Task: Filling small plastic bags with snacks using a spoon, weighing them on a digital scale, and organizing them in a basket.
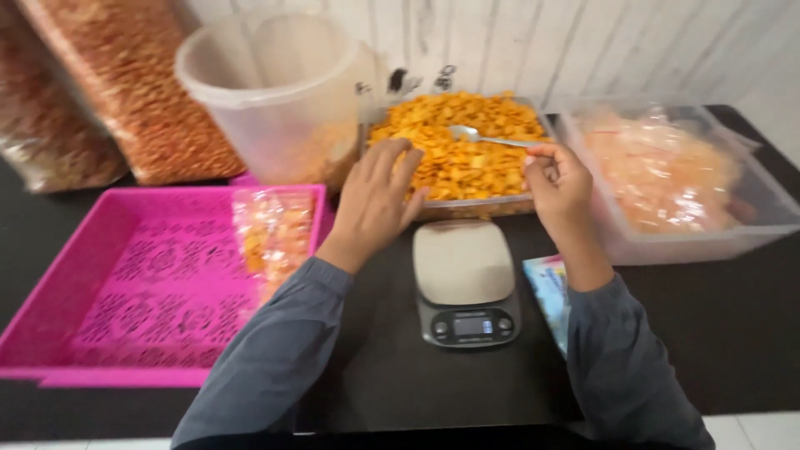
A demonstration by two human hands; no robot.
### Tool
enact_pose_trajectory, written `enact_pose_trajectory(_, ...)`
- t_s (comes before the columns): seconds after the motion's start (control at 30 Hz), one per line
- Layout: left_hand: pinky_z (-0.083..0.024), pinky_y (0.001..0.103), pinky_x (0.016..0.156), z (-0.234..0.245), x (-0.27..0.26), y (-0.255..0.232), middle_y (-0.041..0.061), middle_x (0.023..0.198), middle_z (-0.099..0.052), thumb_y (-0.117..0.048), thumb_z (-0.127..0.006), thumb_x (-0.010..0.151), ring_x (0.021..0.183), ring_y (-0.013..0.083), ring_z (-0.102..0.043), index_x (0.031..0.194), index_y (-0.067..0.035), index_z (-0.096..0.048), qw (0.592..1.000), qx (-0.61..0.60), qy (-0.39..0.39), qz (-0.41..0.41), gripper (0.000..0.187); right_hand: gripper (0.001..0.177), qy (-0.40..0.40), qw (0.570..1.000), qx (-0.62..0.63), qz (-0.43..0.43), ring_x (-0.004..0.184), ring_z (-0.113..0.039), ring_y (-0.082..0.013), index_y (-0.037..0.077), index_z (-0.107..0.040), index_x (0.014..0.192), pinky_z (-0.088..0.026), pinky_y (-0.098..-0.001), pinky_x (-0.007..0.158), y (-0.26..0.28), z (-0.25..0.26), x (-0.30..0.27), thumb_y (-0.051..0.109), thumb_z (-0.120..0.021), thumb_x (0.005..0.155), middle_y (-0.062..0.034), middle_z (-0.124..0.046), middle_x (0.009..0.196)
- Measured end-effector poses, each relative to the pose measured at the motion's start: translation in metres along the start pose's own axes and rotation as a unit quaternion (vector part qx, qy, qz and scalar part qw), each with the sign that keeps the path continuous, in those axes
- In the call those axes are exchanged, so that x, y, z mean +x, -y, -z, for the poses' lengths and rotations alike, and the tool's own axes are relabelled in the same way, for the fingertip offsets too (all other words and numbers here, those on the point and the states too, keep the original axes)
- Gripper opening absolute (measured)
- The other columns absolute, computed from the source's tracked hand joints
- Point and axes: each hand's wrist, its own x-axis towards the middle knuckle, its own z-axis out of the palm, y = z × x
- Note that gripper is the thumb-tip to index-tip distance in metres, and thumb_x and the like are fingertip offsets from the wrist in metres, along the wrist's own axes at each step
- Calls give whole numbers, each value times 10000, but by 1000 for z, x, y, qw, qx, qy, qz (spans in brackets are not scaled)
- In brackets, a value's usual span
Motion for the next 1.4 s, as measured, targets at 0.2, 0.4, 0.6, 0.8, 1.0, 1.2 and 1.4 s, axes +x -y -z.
enact_pose_trajectory(0.2,-530,443,867,-67,52,-81,126,1267,-564,-494,-527,989,1219,350,-559,1260,-91,-599,995,-91,11,-33,491,180,-92,993,-60,-38,578,-621,-155,39,-669,1112,-507,-254,476,-41,109,4,13,-604,946,-95,-640,813)
enact_pose_trajectory(0.4,-521,452,908,-130,92,-159,92,1268,-563,-412,-698,855,1268,312,-520,1208,-112,-651,988,-129,78,-21,465,239,-152,937,-314,14,727,-662,-182,122,-726,1136,-512,-285,609,-129,201,22,114,-690,900,-39,-677,871)
enact_pose_trajectory(0.6,-534,429,866,-224,132,-213,-4,1150,-580,-405,-711,814,1155,222,-584,1081,-211,-660,982,-147,114,38,334,583,-58,923,-378,-36,919,-681,-335,-10,-597,1390,-553,-463,788,-116,201,47,228,-692,867,-202,-660,1186)
enact_pose_trajectory(0.8,-461,496,989,-242,163,-230,40,1273,-568,-453,-713,843,1203,256,-591,1287,-185,-524,943,-149,267,130,552,517,-22,907,-418,-39,1010,-607,-309,114,-623,1321,-520,-415,890,-135,193,56,234,-740,832,-76,-586,1041)
enact_pose_trajectory(1.0,-470,508,975,-243,174,-235,48,1209,-609,-413,-719,877,1156,266,-626,1351,-159,-447,926,-145,291,191,603,103,-82,949,-303,-19,806,-656,-160,223,-726,937,-523,-291,729,-146,192,50,206,-733,836,30,-628,802)
enact_pose_trajectory(1.2,-504,436,890,-255,172,-229,-3,925,-743,-301,-460,977,960,235,-744,1138,-243,-577,918,-192,243,246,207,104,-119,976,-117,-140,569,-657,-119,185,-670,930,-489,-223,457,-86,189,43,187,-602,851,-40,-711,756)
enact_pose_trajectory(1.4,-551,432,860,-224,177,-227,52,917,-755,-431,-445,1016,982,254,-737,1042,-225,-684,905,-320,125,249,317,144,-221,966,38,-129,646,-690,-161,92,-537,1015,-461,-212,496,-61,189,42,99,-507,875,-136,-705,745)
